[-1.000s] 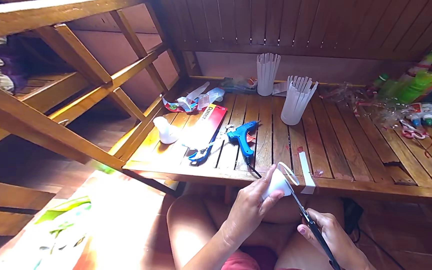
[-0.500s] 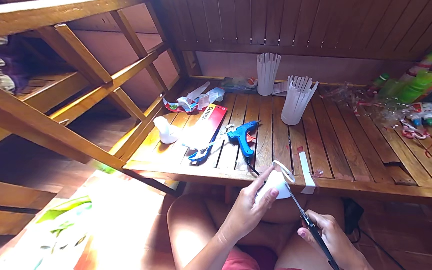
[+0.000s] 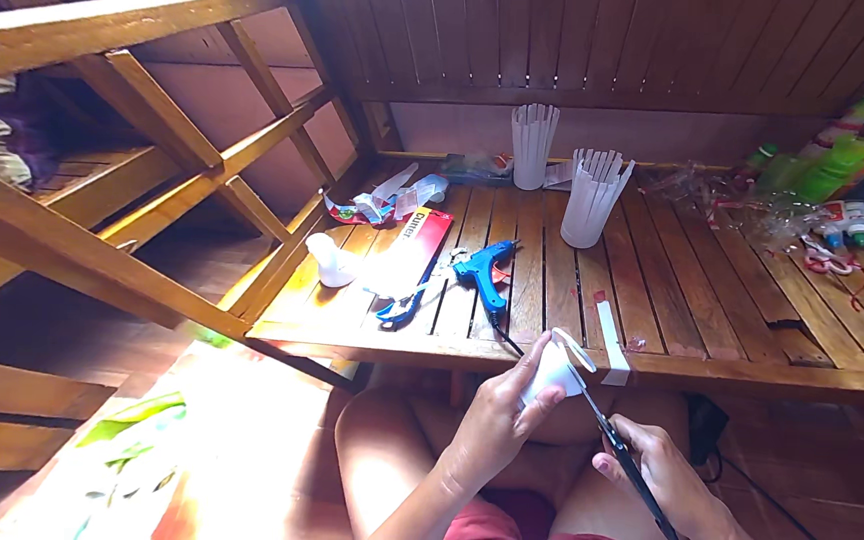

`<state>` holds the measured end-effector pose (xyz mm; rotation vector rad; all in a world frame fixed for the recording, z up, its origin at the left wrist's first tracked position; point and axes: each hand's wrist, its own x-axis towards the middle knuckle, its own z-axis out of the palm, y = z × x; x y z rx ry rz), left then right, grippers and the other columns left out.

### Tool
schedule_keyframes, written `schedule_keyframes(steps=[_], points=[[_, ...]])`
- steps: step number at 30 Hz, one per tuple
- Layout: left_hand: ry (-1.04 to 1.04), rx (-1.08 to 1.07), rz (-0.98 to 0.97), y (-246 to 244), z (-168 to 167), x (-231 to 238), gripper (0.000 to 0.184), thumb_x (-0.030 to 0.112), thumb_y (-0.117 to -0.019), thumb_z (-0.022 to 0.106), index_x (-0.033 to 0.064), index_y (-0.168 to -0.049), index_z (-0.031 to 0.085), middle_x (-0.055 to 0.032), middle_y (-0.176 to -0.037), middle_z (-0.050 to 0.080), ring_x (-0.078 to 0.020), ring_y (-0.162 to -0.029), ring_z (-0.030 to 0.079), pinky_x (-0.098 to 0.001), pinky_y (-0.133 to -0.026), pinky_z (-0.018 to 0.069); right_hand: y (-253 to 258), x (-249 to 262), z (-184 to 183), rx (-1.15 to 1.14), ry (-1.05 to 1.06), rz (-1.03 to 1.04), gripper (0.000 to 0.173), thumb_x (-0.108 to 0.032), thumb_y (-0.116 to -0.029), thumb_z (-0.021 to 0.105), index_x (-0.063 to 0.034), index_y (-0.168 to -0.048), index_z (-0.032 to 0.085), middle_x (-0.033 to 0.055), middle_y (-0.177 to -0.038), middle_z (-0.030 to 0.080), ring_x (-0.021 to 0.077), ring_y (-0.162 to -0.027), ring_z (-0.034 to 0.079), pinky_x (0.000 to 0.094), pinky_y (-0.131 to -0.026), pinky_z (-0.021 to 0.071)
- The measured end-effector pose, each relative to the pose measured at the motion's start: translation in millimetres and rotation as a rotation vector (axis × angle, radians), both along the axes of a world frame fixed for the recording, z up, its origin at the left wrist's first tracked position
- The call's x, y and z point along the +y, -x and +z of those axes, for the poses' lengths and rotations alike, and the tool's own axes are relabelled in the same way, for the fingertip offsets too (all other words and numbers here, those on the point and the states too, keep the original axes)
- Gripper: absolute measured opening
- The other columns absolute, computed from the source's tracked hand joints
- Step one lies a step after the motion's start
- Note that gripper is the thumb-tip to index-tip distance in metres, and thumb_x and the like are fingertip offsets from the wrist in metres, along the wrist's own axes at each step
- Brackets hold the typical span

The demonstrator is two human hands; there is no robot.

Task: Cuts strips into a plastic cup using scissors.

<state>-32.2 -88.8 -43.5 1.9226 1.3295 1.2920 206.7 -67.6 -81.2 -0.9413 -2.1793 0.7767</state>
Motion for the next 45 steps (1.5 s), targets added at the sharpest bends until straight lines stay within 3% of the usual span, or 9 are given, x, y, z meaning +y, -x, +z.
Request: schedule_keyframes(steps=[19, 22, 24, 27, 28, 30, 33, 36, 45], points=[[-0.05, -0.047, -0.032, 3.3, 3.3, 2.6, 0.062, 0.033, -0.1027, 0.058, -0.0092, -0.147, 0.046, -0.0169, -0.124, 0.07, -0.0057, -0.105, 0.069, -0.0207, -0.094, 0.0524, -2.5, 2.2, -1.4, 0.089, -0.039, 0.047, 0.056, -0.054, -0.0971, 0.057, -0.0029, -0.074, 0.058, -0.0023, -0.053, 0.042, -0.0048, -0.047, 0.037, 0.0105, -0.045, 0.0291], [0.057, -0.499, -0.068, -6.5, -14.2, -8.6, 0.091, 0.056, -0.1, 0.051, -0.0115, -0.154, 0.023, -0.0025, -0.107, 0.067, 0.0051, -0.065, 0.057, -0.0137, -0.055, 0.0511, -5.7, 0.7, 1.1, 0.116, 0.015, 0.022, 0.055, -0.053, -0.0954, 0.059, -0.0026, -0.073, 0.059, -0.0025, -0.052, 0.044, -0.0067, -0.046, 0.039, 0.0095, -0.045, 0.0317], [0.198, -0.74, 0.016, -24.7, -45.4, -22.7, 0.08, 0.068, -0.0991, 0.037, 0.0001, -0.141, 0.034, 0.0026, -0.101, 0.07, 0.0016, -0.057, 0.058, -0.0169, -0.046, 0.049, -10.4, 1.0, 5.6, 0.119, 0.045, -0.005, 0.056, -0.054, -0.0947, 0.06, -0.0026, -0.073, 0.059, -0.002, -0.052, 0.046, -0.0059, -0.045, 0.043, 0.0106, -0.044, 0.0352], [0.537, -0.293, 0.025, -66.8, -101.0, -37.4, 0.044, 0.018, -0.1093, 0.033, -0.0135, -0.123, 0.061, -0.0187, -0.105, 0.071, -0.0232, -0.089, 0.069, -0.0387, -0.083, 0.0564, -12.1, -0.4, 8.0, 0.11, 0.049, -0.023, 0.056, -0.055, -0.0936, 0.06, -0.0021, -0.076, 0.061, -0.0024, -0.054, 0.047, -0.0047, -0.046, 0.043, 0.0116, -0.045, 0.0351], [0.599, -0.103, -0.081, -82.3, -113.6, -34.8, 0.037, 0.012, -0.1076, 0.04, -0.0108, -0.126, 0.063, -0.0243, -0.118, 0.069, -0.031, -0.111, 0.068, -0.0449, -0.101, 0.0511, -9.6, -1.3, 8.6, 0.107, 0.044, -0.018, 0.056, -0.055, -0.0935, 0.06, -0.0022, -0.076, 0.061, -0.0025, -0.054, 0.047, -0.0048, -0.047, 0.042, 0.0114, -0.045, 0.0344], [0.479, 0.135, -0.174, -114.2, -142.5, -19.1, 0.038, 0.015, -0.1064, 0.046, -0.0079, -0.133, 0.06, -0.0268, -0.132, 0.062, -0.0359, -0.128, 0.059, -0.0462, -0.112, 0.0424, -4.3, -2.1, 11.3, 0.123, 0.032, -0.016, 0.055, -0.054, -0.0928, 0.061, -0.0019, -0.075, 0.06, -0.0028, -0.054, 0.046, -0.0053, -0.047, 0.041, 0.011, -0.045, 0.0329], [0.354, 0.201, -0.094, -142.5, -166.6, 9.8, 0.047, 0.025, -0.105, 0.047, -0.0089, -0.136, 0.057, -0.027, -0.141, 0.056, -0.0354, -0.136, 0.051, -0.0432, -0.117, 0.0369, -3.5, -6.3, 15.7, 0.149, 0.057, -0.024, 0.055, -0.054, -0.0923, 0.062, -0.0014, -0.076, 0.061, -0.0029, -0.054, 0.047, -0.0059, -0.047, 0.042, 0.0106, -0.045, 0.0349], [0.433, 0.18, -0.063, -142.4, -140.0, 11.2, 0.051, 0.023, -0.1041, 0.05, -0.0126, -0.14, 0.05, -0.0327, -0.148, 0.046, -0.0393, -0.142, 0.044, -0.0406, -0.12, 0.0323, -7.5, -8.1, 16.0, 0.153, 0.052, -0.036, 0.057, -0.055, -0.0923, 0.061, -0.0015, -0.074, 0.06, -0.0026, -0.054, 0.046, -0.0055, -0.047, 0.041, 0.011, -0.045, 0.033], [0.478, 0.008, -0.122, -127.8, -133.5, 5.4, 0.057, 0.033, -0.1033, 0.049, -0.0128, -0.139, 0.05, -0.0292, -0.135, 0.058, -0.0315, -0.13, 0.055, -0.0411, -0.112, 0.0394, -6.3, -5.7, 15.9, 0.208, 0.05, -0.006, 0.057, -0.056, -0.0918, 0.062, -0.0018, -0.074, 0.06, -0.0039, -0.055, 0.045, -0.007, -0.049, 0.04, 0.0099, -0.046, 0.0318]])
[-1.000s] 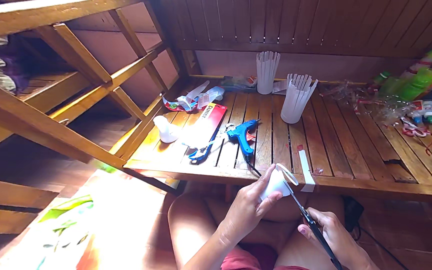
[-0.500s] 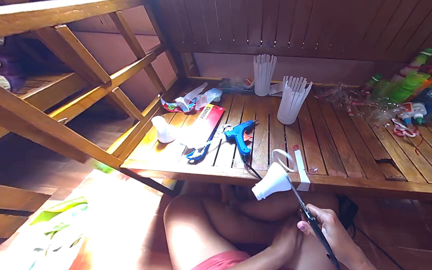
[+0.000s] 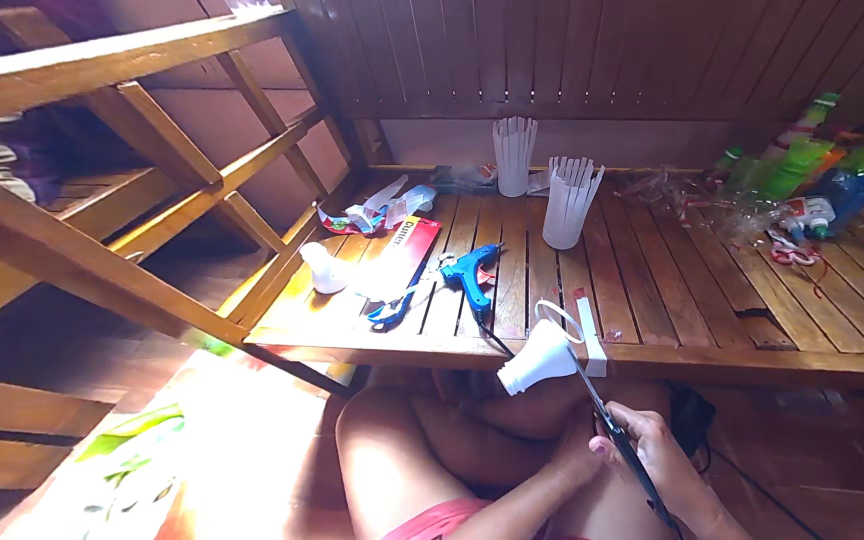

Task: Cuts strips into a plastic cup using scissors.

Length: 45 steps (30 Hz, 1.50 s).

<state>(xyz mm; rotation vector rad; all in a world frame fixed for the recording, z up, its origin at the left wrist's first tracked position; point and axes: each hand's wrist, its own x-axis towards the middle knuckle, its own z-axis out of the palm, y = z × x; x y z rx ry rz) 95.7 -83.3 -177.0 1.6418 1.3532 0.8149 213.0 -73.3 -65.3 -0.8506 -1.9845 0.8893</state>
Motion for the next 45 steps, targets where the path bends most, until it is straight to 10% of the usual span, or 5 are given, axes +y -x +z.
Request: schedule_keyframes(steps=[6, 10, 15, 20, 45], points=[[0.398, 0.274, -0.279, 50.0, 50.4, -1.6, 0.047, 0.031, -0.1108, 0.04, -0.0074, -0.116, 0.066, -0.0249, -0.107, 0.068, -0.0353, -0.101, 0.066, -0.0556, -0.093, 0.0495, -3.7, 0.7, 1.1, 0.017, -0.038, 0.018, 0.06, -0.06, -0.0923, 0.061, -0.0033, -0.074, 0.059, -0.0042, -0.055, 0.045, -0.0062, -0.049, 0.04, 0.0109, -0.046, 0.0316], [0.037, -0.323, 0.245, 112.0, 93.8, -35.8, 0.045, 0.026, -0.1105, 0.03, -0.0005, -0.099, 0.066, 0.0031, -0.07, 0.064, -0.0034, -0.055, 0.059, -0.0225, -0.052, 0.0529, -5.9, 0.2, -5.2, 0.027, -0.012, 0.008, 0.058, -0.06, -0.0918, 0.062, -0.0039, -0.074, 0.059, -0.005, -0.056, 0.045, -0.0074, -0.049, 0.04, 0.0101, -0.046, 0.0316], [-0.326, -0.495, 0.267, 137.3, 145.9, -37.2, 0.077, 0.069, -0.099, 0.037, 0.0009, -0.134, 0.049, 0.002, -0.1, 0.069, -0.0065, -0.068, 0.068, -0.0224, -0.052, 0.0584, 7.0, -0.4, -12.0, 0.036, -0.036, 0.052, 0.059, -0.06, -0.0921, 0.062, -0.0028, -0.075, 0.061, -0.0034, -0.057, 0.047, -0.0075, -0.051, 0.041, 0.0093, -0.047, 0.032], [-0.203, -0.491, 0.172, 124.5, 162.6, -22.0, 0.057, 0.041, -0.1061, 0.046, 0.0017, -0.147, 0.043, 0.005, -0.086, 0.068, -0.0001, -0.053, 0.057, -0.0155, -0.041, 0.0458, 13.1, 0.2, -18.7, 0.039, -0.03, 0.079, 0.059, -0.058, -0.0929, 0.062, -0.0013, -0.075, 0.06, -0.0008, -0.056, 0.048, -0.0052, -0.05, 0.042, 0.0108, -0.047, 0.0332], [-0.451, -0.254, 0.134, 119.9, 122.1, -1.6, 0.048, 0.021, -0.1049, 0.054, -0.0072, -0.143, 0.052, -0.012, -0.132, 0.067, 0.0052, -0.1, 0.065, -0.0131, -0.088, 0.0514, 6.3, 3.6, -16.2, -0.191, 0.092, -0.01, 0.069, -0.07, -0.0909, 0.053, -0.0039, -0.076, 0.061, -0.0027, -0.056, 0.046, -0.0006, -0.049, 0.042, 0.0166, -0.046, 0.033]])
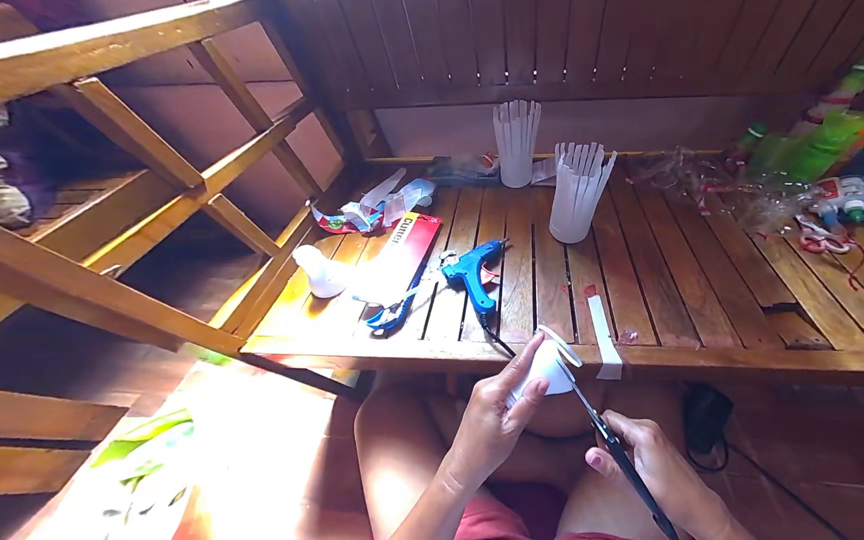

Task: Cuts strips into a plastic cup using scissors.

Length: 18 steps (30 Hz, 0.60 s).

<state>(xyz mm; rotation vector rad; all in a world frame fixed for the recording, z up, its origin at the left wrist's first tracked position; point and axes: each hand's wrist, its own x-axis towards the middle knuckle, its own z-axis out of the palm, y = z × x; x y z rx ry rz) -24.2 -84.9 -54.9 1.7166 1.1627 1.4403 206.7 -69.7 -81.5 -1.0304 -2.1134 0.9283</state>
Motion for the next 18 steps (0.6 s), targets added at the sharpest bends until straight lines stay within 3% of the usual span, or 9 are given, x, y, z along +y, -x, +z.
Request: schedule_keyframes(steps=[5, 9, 18], points=[[-0.03, 0.024, 0.018, 1.0, 1.0, 0.2, 0.048, 0.021, -0.1044, 0.054, -0.0078, -0.143, 0.053, -0.0127, -0.129, 0.068, 0.0058, -0.095, 0.065, -0.0124, -0.085, 0.0512, 0.6, 1.2, -1.2, 0.024, -0.036, 0.02, 0.065, -0.065, -0.0924, 0.055, -0.0029, -0.075, 0.061, -0.0026, -0.055, 0.045, -0.0021, -0.049, 0.04, 0.0149, -0.046, 0.0316], [-0.037, 0.024, 0.005, 3.1, 1.8, 0.1, 0.048, 0.019, -0.1043, 0.054, -0.0089, -0.143, 0.052, -0.0146, -0.135, 0.065, 0.003, -0.108, 0.065, -0.0142, -0.094, 0.0502, -0.4, 2.7, 0.0, 0.019, -0.037, 0.035, 0.064, -0.064, -0.0927, 0.055, -0.0031, -0.075, 0.061, -0.0032, -0.054, 0.044, -0.0026, -0.048, 0.04, 0.0141, -0.045, 0.0311], [-0.067, 0.056, 0.015, 5.9, 1.7, -0.2, 0.048, 0.02, -0.104, 0.055, -0.0098, -0.142, 0.053, -0.0166, -0.136, 0.064, -0.0019, -0.117, 0.064, -0.0176, -0.102, 0.0478, 0.2, 2.1, -2.4, 0.035, -0.098, 0.047, 0.061, -0.06, -0.0947, 0.056, -0.0034, -0.072, 0.059, -0.0021, -0.053, 0.043, -0.0028, -0.047, 0.039, 0.0132, -0.045, 0.0302]])
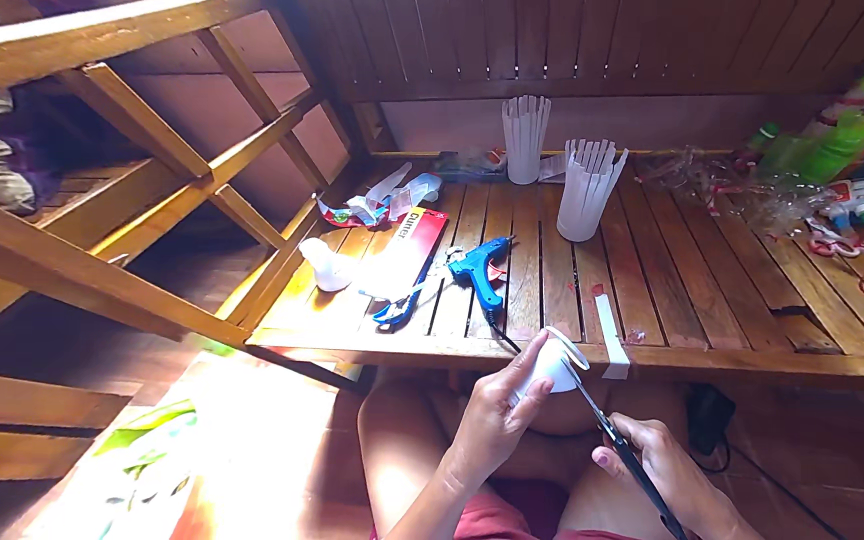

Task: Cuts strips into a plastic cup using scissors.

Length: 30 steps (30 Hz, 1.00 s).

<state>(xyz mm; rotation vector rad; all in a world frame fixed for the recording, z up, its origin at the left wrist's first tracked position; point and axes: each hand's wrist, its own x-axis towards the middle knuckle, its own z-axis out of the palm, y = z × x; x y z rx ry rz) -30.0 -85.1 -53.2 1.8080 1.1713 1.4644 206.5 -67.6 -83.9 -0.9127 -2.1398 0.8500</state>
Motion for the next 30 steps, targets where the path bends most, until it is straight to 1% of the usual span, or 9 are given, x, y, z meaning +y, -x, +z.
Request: schedule_keyframes(steps=[7, 8, 10, 12, 14, 17, 19, 25, 30], points=[[-0.023, -0.011, -0.012, 3.6, 0.7, 0.0, 0.048, 0.019, -0.1038, 0.055, -0.0102, -0.142, 0.052, -0.0164, -0.138, 0.063, 0.0004, -0.115, 0.064, -0.0161, -0.1, 0.0484, 1.3, -0.4, -0.4, 0.043, -0.004, 0.02, 0.058, -0.057, -0.0957, 0.057, -0.0046, -0.071, 0.057, -0.0042, -0.052, 0.041, -0.0056, -0.046, 0.036, 0.0108, -0.044, 0.0282], [0.004, -0.047, -0.011, 3.4, 1.8, -1.3, 0.049, 0.019, -0.1035, 0.056, -0.0088, -0.143, 0.051, -0.0128, -0.135, 0.065, 0.0058, -0.101, 0.064, -0.0121, -0.089, 0.051, 1.5, -0.6, -1.1, 0.057, -0.003, 0.025, 0.057, -0.056, -0.0956, 0.058, -0.0043, -0.071, 0.057, -0.0045, -0.052, 0.041, -0.0061, -0.046, 0.036, 0.0104, -0.044, 0.028], [0.105, -0.16, -0.004, 0.5, 4.4, -4.1, 0.051, 0.02, -0.104, 0.056, -0.0064, -0.147, 0.047, -0.0032, -0.111, 0.071, 0.0072, -0.065, 0.056, -0.0115, -0.056, 0.0486, 1.9, -1.2, -2.4, 0.074, 0.002, 0.037, 0.056, -0.055, -0.0958, 0.059, -0.0039, -0.072, 0.057, -0.0043, -0.052, 0.04, -0.0067, -0.046, 0.035, 0.0099, -0.044, 0.0277], [0.179, -0.218, 0.014, -1.3, 6.8, -6.2, 0.053, 0.022, -0.1041, 0.054, -0.0059, -0.148, 0.044, 0.0, -0.097, 0.069, 0.005, -0.055, 0.052, -0.013, -0.046, 0.0456, 2.8, -1.6, -3.7, 0.086, 0.015, 0.037, 0.057, -0.055, -0.0952, 0.06, -0.0035, -0.072, 0.057, -0.0038, -0.052, 0.041, -0.0067, -0.046, 0.036, 0.0098, -0.044, 0.0287], [0.189, -0.22, 0.043, -3.1, 7.2, -7.7, 0.049, 0.021, -0.1029, 0.057, -0.0054, -0.143, 0.051, -0.0015, -0.105, 0.071, 0.0065, -0.062, 0.053, -0.0119, -0.055, 0.0466, 2.9, -2.0, -5.3, 0.084, 0.043, 0.036, 0.059, -0.057, -0.0938, 0.061, -0.0009, -0.074, 0.06, -0.0009, -0.054, 0.046, -0.0044, -0.047, 0.04, 0.0115, -0.045, 0.0316], [0.1, -0.087, 0.058, -1.9, 5.9, -7.3, 0.05, 0.022, -0.1021, 0.058, -0.0086, -0.141, 0.054, -0.0111, -0.123, 0.07, 0.0054, -0.094, 0.065, -0.0125, -0.085, 0.0522, 0.6, -2.2, -4.7, 0.039, 0.088, 0.038, 0.065, -0.065, -0.091, 0.059, -0.0014, -0.077, 0.061, -0.0004, -0.057, 0.049, -0.0024, -0.049, 0.043, 0.0133, -0.046, 0.0343], [0.064, -0.008, 0.056, -1.5, 4.0, -6.8, 0.051, 0.025, -0.1026, 0.058, -0.0092, -0.141, 0.054, -0.0147, -0.126, 0.069, 0.0003, -0.107, 0.067, -0.0161, -0.096, 0.0506, -1.2, -2.3, -2.5, 0.005, 0.113, 0.044, 0.069, -0.069, -0.0895, 0.056, -0.0012, -0.079, 0.062, -0.0002, -0.058, 0.049, -0.001, -0.05, 0.044, 0.0147, -0.047, 0.0351], [-0.005, 0.136, 0.107, -3.6, -3.4, -6.8, 0.055, 0.031, -0.1028, 0.057, -0.0068, -0.142, 0.055, -0.0151, -0.12, 0.072, -0.006, -0.105, 0.069, -0.0204, -0.095, 0.052, -3.6, -2.7, 4.1, -0.091, 0.147, 0.031, 0.072, -0.073, -0.0894, 0.052, -0.0019, -0.08, 0.062, -0.0005, -0.058, 0.048, 0.0026, -0.05, 0.044, 0.0196, -0.047, 0.0356], [-0.031, 0.158, 0.122, -3.5, -4.8, -6.4, 0.054, 0.031, -0.1027, 0.057, -0.0072, -0.141, 0.055, -0.0159, -0.118, 0.073, -0.0076, -0.104, 0.07, -0.0211, -0.095, 0.0524, -3.2, -3.7, 3.0, -0.053, 0.13, 0.03, 0.069, -0.069, -0.0919, 0.053, -0.002, -0.079, 0.062, -0.001, -0.056, 0.048, 0.0003, -0.048, 0.044, 0.0168, -0.046, 0.0356]])
